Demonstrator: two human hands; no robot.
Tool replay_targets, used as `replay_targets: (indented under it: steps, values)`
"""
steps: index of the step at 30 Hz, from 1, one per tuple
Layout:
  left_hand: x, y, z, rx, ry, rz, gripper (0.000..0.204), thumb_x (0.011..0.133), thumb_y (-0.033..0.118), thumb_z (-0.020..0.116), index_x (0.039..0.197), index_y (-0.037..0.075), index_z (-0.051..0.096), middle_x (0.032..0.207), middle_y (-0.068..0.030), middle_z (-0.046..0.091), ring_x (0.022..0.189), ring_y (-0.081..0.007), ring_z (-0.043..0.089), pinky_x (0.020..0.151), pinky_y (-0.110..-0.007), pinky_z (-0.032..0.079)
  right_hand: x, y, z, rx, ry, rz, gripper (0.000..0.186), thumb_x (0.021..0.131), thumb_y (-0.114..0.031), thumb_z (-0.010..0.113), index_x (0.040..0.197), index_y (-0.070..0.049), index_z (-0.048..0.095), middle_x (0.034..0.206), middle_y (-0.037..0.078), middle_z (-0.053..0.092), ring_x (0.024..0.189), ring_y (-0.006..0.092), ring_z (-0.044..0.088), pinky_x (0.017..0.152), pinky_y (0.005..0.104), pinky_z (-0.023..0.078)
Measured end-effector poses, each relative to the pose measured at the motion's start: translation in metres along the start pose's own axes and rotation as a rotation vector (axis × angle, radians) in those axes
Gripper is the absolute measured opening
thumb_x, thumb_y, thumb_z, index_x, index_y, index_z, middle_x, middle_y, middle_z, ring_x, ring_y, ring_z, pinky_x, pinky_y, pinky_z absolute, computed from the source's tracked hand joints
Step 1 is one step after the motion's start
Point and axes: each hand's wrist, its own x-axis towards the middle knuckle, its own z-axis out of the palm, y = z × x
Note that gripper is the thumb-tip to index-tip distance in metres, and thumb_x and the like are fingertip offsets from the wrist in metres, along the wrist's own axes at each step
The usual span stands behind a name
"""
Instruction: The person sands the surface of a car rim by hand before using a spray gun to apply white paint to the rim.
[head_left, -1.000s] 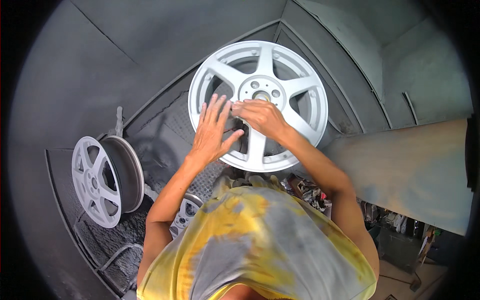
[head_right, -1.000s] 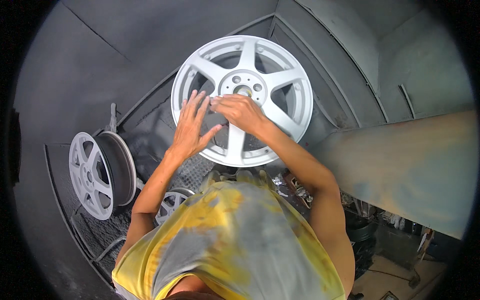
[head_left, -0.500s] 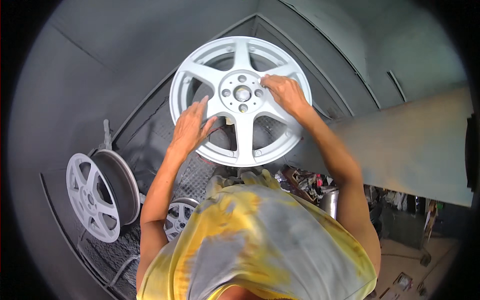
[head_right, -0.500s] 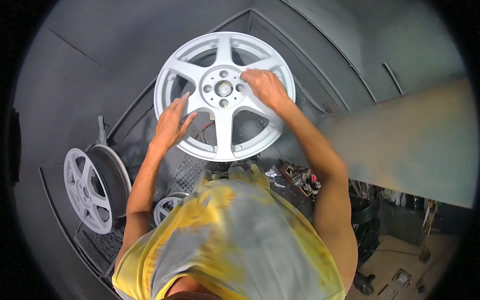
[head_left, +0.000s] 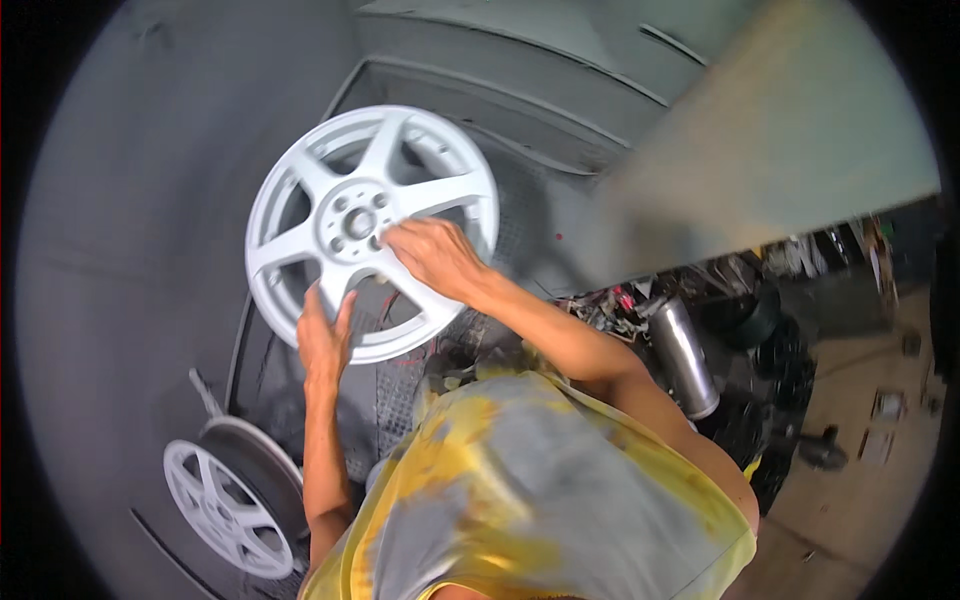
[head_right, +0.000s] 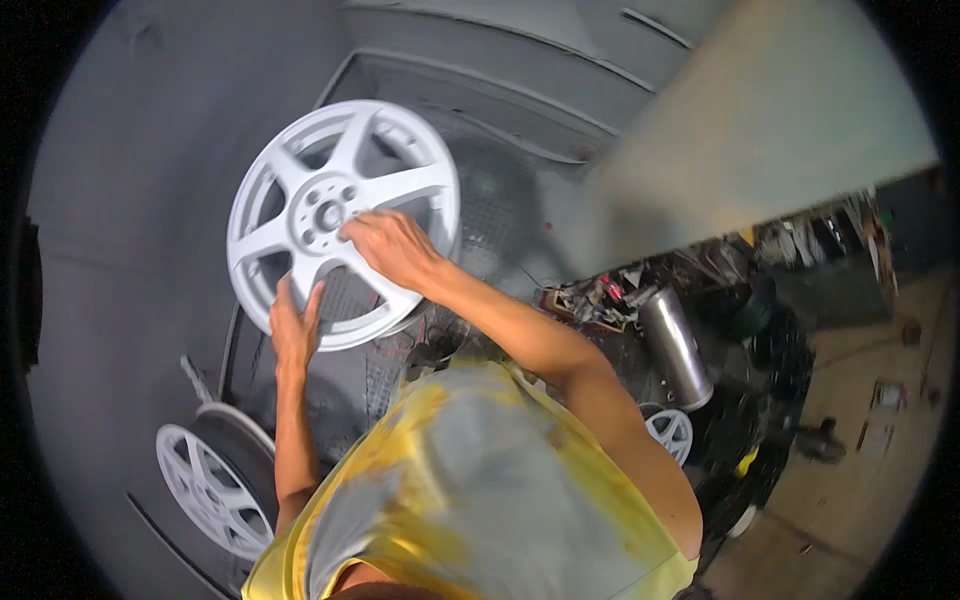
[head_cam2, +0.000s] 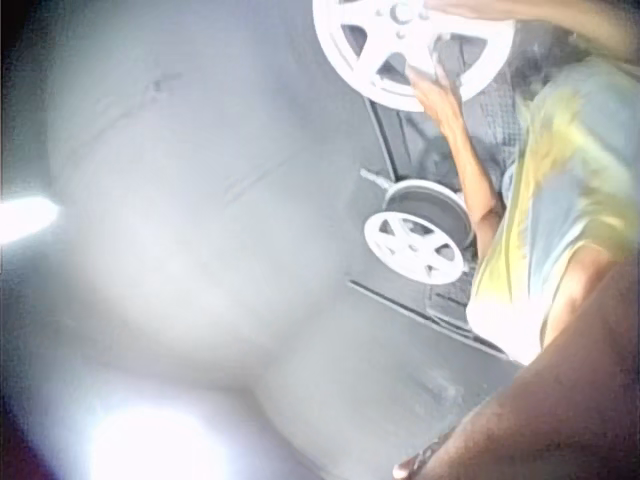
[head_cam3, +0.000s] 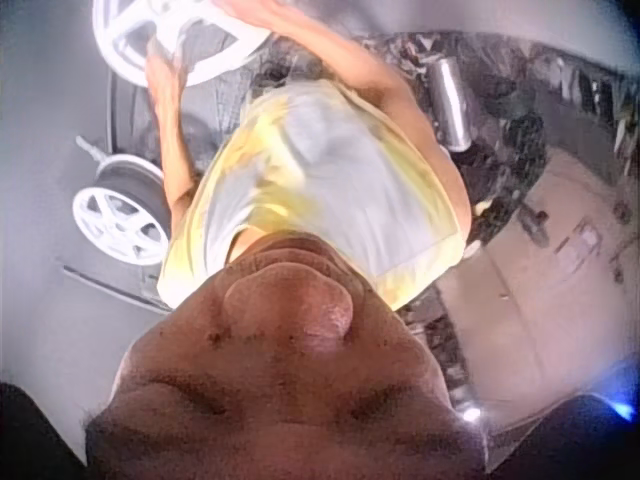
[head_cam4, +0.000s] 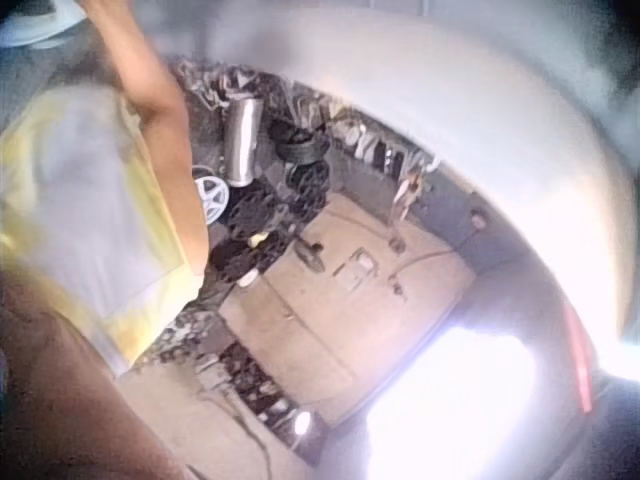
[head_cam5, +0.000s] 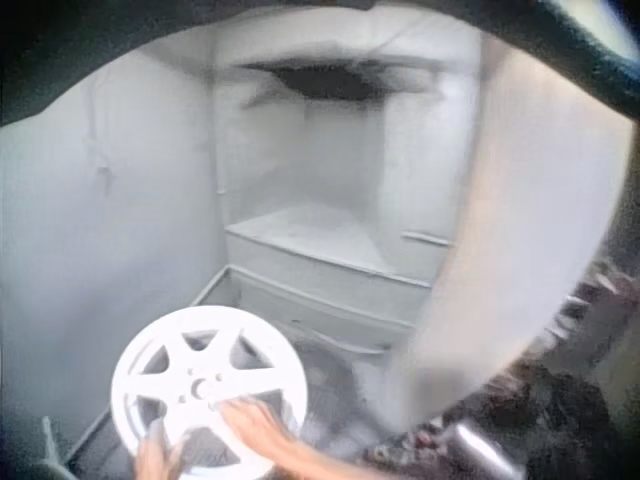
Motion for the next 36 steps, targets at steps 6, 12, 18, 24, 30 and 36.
replay_targets:
  steps: [6, 12, 18, 24, 30, 36]
  values:
    - [0.006, -0.002, 0.023, 0.136, 0.058, 0.387, 0.058, 0.113, 0.027, 0.060, 0.160, -0.005, 0.049, 0.169, -0.0274, 0.044, 0.159, -0.0438, 0.038, 0.130, -0.052, 0.030, -0.004, 0.034, 0.020, -0.140, -0.025, -0.026, 0.009, 0.090, -0.005, 0.067, 0.097, -0.003, 0.071, 0.094, 0.017, 0.075, 0.091, 0.0410, 0.076, 0.080, 0.0522, 0.061]
    - [-0.011, 0.030, 0.060, 0.397, -0.012, 0.323, 0.069, 0.119, 0.042, 0.042, 0.168, -0.007, 0.035, 0.178, -0.0262, 0.029, 0.166, -0.0430, 0.023, 0.134, -0.058, 0.018, -0.114, -0.014, -0.089, 0.317, -0.033, 0.040, 0.011, 0.095, -0.007, 0.069, 0.104, -0.004, 0.074, 0.096, 0.016, 0.076, 0.091, 0.0391, 0.075, 0.082, 0.0492, 0.059]
    - [-0.015, 0.102, 0.093, 0.400, 0.025, 0.252, 0.075, 0.117, 0.048, 0.047, 0.162, -0.011, 0.042, 0.173, -0.0326, 0.033, 0.163, -0.0476, 0.027, 0.133, -0.054, 0.024, -0.318, 0.082, -0.232, 0.098, -0.154, 0.340, 0.012, 0.099, -0.013, 0.073, 0.108, -0.007, 0.078, 0.105, 0.012, 0.080, 0.099, 0.0310, 0.076, 0.090, 0.0455, 0.060]
    - [-0.070, 0.174, 0.120, 0.101, 0.084, 0.281, 0.055, 0.117, 0.034, 0.051, 0.147, -0.010, 0.061, 0.163, -0.0301, 0.050, 0.149, -0.0443, 0.052, 0.121, -0.048, 0.044, -0.523, 0.282, -0.363, 0.143, 0.326, 0.863, 0.018, 0.096, 0.000, 0.071, 0.111, -0.003, 0.080, 0.099, 0.011, 0.081, 0.082, 0.0227, 0.078, 0.073, 0.0373, 0.064]
    - [-0.179, 0.260, 0.156, -0.021, -0.096, 0.243, 0.030, 0.111, 0.020, 0.062, 0.113, -0.008, 0.074, 0.117, -0.0284, 0.072, 0.105, -0.0471, 0.069, 0.092, -0.049, 0.053, -0.588, 0.431, -0.495, 0.388, 0.946, 1.331, 0.022, 0.100, 0.005, 0.058, 0.109, -0.003, 0.077, 0.092, 0.014, 0.077, 0.066, 0.0252, 0.073, 0.057, 0.0364, 0.060]
    - [-0.254, 0.164, 0.213, 0.079, -0.406, 0.014, 0.044, 0.107, 0.035, 0.068, 0.098, -0.007, 0.076, 0.084, -0.0315, 0.070, 0.079, -0.0475, 0.073, 0.072, -0.053, 0.054, -0.577, 0.508, -0.578, 0.580, 1.249, 1.250, 0.035, 0.104, -0.020, 0.060, 0.132, -0.001, 0.068, 0.126, 0.021, 0.073, 0.119, 0.0347, 0.069, 0.087, 0.0466, 0.060]
